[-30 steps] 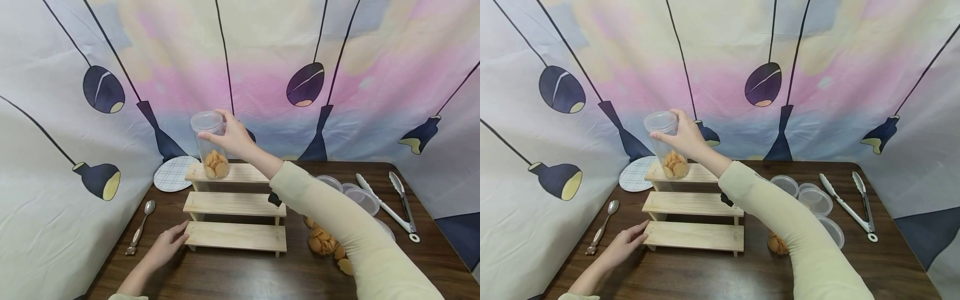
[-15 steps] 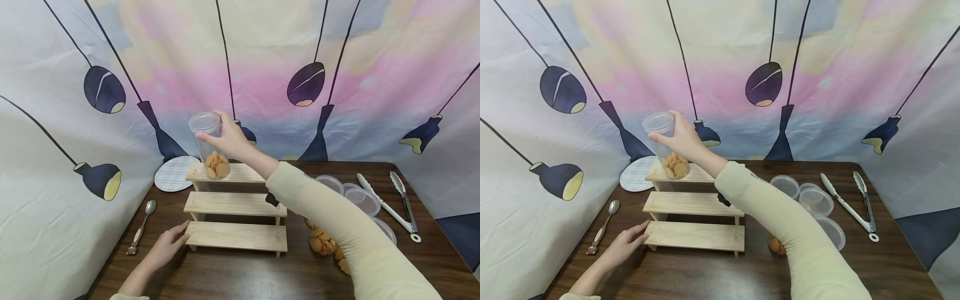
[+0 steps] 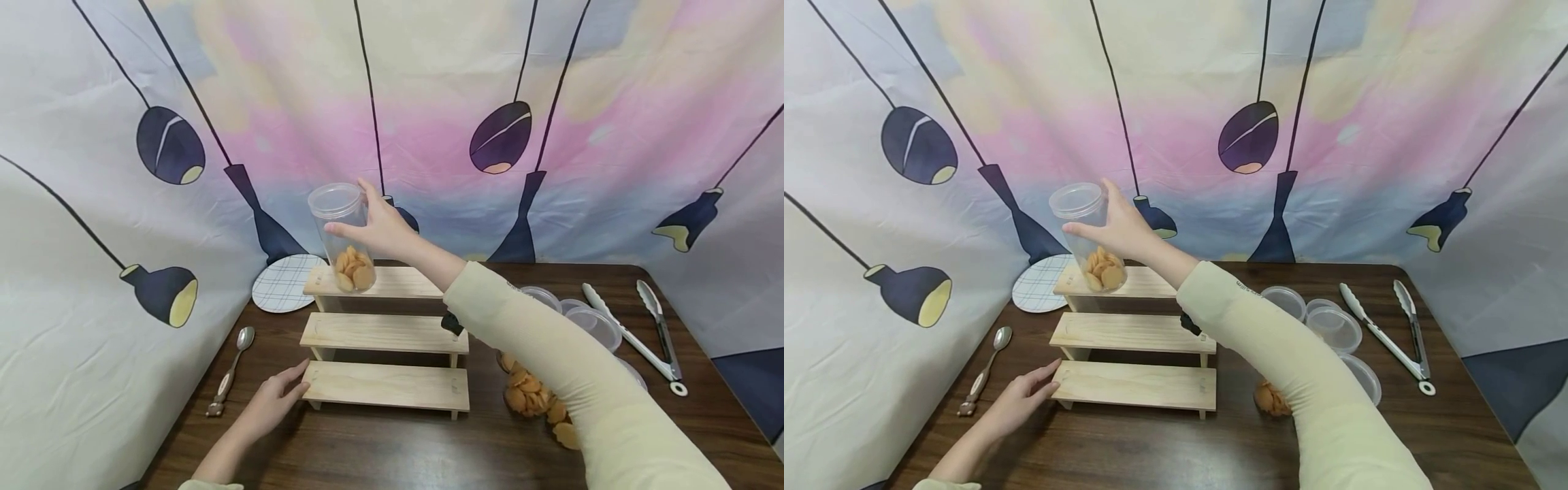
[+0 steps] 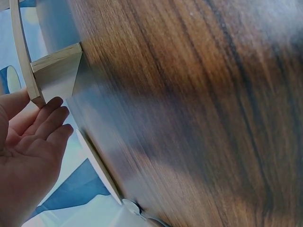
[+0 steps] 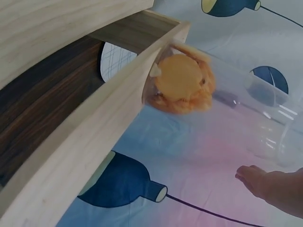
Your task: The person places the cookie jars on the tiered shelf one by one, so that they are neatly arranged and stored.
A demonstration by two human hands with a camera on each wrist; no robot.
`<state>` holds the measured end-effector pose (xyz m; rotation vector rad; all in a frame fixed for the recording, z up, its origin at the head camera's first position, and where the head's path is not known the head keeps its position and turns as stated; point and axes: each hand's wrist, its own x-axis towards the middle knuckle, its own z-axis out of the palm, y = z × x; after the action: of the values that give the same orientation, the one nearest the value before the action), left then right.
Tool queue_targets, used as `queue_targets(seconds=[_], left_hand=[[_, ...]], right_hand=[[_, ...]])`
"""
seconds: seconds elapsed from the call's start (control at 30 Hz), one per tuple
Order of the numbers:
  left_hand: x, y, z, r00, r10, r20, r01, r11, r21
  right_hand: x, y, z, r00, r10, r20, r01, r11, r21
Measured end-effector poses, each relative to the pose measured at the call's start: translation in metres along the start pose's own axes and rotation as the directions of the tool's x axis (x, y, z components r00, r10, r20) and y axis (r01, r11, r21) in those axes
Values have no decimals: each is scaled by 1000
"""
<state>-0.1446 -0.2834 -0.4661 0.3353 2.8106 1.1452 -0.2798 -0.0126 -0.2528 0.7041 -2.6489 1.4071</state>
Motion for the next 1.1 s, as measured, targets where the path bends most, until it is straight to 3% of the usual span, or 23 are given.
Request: queue_targets(seconds=[0.27, 0.67, 1.1], left_hand=[[1, 1, 1, 1000, 16, -5, -16, 1000, 11], [2, 2, 1, 1000, 25, -4, -25, 1000, 18], [1, 2, 1, 1000, 4, -3, -4, 1000, 8]], right_hand=[[-5, 2, -22, 1000, -19, -16, 20, 996, 86], [-20, -3, -56, 999, 9, -49, -4, 995, 98], [-56, -12, -79, 995, -96, -9, 97, 991, 92]])
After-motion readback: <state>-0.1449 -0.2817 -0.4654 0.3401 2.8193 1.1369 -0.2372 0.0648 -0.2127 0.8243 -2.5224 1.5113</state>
